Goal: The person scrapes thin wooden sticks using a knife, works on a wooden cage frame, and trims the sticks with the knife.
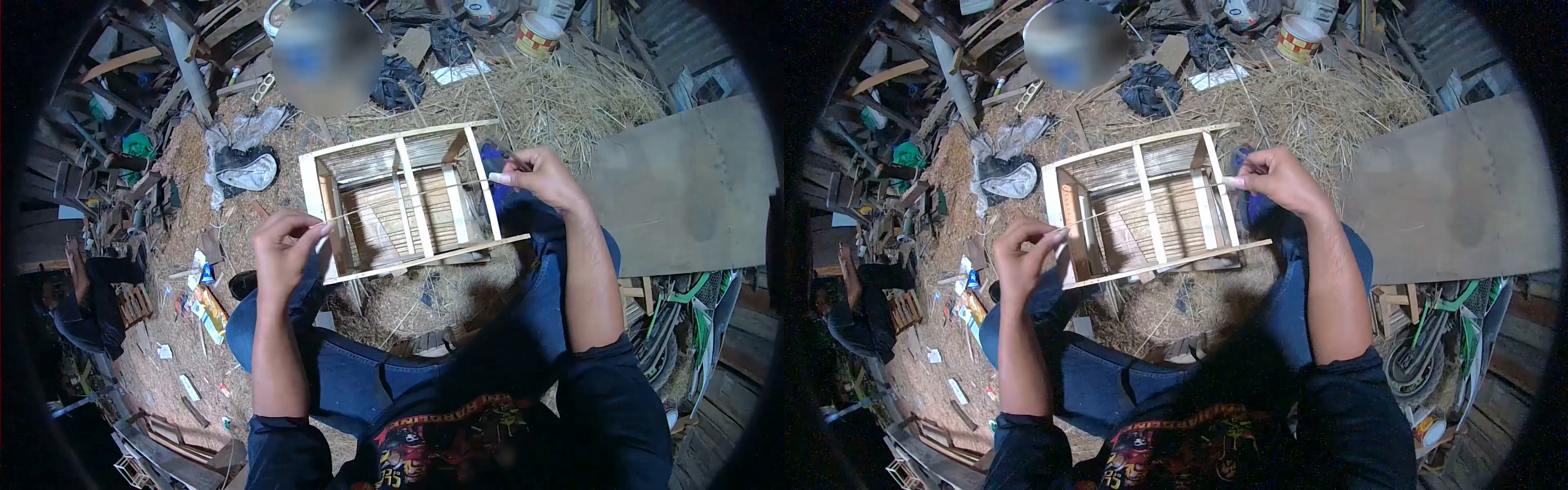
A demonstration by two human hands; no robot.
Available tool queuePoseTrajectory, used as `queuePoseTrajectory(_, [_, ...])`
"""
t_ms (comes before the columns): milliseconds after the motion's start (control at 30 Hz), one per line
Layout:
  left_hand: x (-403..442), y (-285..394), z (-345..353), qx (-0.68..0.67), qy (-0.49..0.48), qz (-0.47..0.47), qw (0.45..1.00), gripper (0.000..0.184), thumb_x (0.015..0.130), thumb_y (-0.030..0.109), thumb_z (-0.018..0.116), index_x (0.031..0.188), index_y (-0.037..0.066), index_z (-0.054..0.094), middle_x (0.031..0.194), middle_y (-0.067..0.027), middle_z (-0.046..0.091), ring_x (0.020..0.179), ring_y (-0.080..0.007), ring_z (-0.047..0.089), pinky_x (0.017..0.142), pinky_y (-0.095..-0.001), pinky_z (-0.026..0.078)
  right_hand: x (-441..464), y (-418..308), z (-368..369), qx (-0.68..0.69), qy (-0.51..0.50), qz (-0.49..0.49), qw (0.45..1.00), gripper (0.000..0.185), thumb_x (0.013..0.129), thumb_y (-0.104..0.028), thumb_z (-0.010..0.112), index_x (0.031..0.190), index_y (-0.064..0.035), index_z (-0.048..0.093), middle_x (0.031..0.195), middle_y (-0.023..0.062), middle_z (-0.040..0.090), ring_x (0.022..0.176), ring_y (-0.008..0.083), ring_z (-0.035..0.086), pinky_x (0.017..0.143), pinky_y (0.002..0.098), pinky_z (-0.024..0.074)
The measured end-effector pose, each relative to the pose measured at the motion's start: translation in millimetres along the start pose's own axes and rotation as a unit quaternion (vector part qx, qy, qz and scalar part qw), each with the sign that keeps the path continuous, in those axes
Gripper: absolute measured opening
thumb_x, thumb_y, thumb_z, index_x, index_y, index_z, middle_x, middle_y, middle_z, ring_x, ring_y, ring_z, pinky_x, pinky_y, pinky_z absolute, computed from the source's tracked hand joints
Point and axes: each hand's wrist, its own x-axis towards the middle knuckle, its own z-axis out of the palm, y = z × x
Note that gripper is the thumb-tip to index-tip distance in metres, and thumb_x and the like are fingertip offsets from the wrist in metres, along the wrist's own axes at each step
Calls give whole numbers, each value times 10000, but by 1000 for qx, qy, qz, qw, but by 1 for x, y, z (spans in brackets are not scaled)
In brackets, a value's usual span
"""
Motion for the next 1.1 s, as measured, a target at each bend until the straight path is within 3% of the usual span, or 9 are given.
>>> queuePoseTrajectory(133, [2,-10,-15,-249,60,7,967,138,847,-37,813,983,-32,786,962,-113,771,840,-165,719,780,-294,577,-10,-36,5,15,20,61,998,214,872,-217,855,817,-61,719,711,-30,646,652,48,549,593,248,422])
queuePoseTrajectory(200, [5,-1,-7,-369,83,-77,922,221,864,-36,797,1084,-37,771,1006,-119,777,915,-179,740,863,-306,594,-10,-38,13,89,12,64,994,183,878,-216,852,856,-92,719,717,-30,654,627,44,550,577,228,417])
queuePoseTrajectory(367, [19,47,45,-398,-29,-74,914,398,1011,62,694,1380,-68,622,1226,-192,733,1120,-223,722,979,-333,579,-10,-49,58,183,-2,54,982,196,922,-229,823,864,-85,703,714,-33,647,568,34,514,523,217,399])
queuePoseTrajectory(533, [25,80,65,-423,18,-79,902,389,1060,166,656,1379,-53,631,1171,-132,763,1029,-143,714,910,-286,570,-14,-75,107,212,-31,55,975,227,963,-282,788,881,-90,699,663,-43,607,503,32,476,445,206,340])
queuePoseTrajectory(733, [27,73,54,-504,51,-84,858,386,1106,282,570,1283,-51,657,849,-76,708,811,-165,724,787,-296,586,-18,-123,118,138,-43,21,989,260,985,-284,761,986,-56,635,797,2,623,673,62,538,608,243,439])
queuePoseTrajectory(833, [38,71,49,-470,16,-114,875,363,1102,254,577,1321,-31,633,753,-40,630,640,-133,634,644,-265,523,4,-127,96,-46,82,-85,992,296,1028,-233,675,1110,33,573,925,55,618,840,121,581,727,315,486])
queuePoseTrajectory(933, [47,82,49,-496,-25,-140,857,376,1102,262,576,1341,-25,622,745,-36,618,622,-125,622,606,-248,503,19,-157,81,-6,67,-155,986,236,1031,-171,650,1126,31,576,880,40,622,797,108,575,701,320,489])
queuePoseTrajectory(1000, [55,87,51,-491,-43,-145,858,378,1105,263,572,1341,-28,620,706,-17,580,563,-100,554,550,-242,461,31,-163,76,29,63,-112,991,219,1021,-116,632,1203,4,604,873,68,686,760,159,649,705,341,522])
queuePoseTrajectory(1100, [60,82,56,-494,-76,-155,852,366,1109,251,564,1378,10,625,672,29,511,497,-41,429,448,-226,384,55,-147,73,-136,124,-271,945,362,965,-78,659,1318,-156,686,1036,150,765,867,282,773,744,358,581])
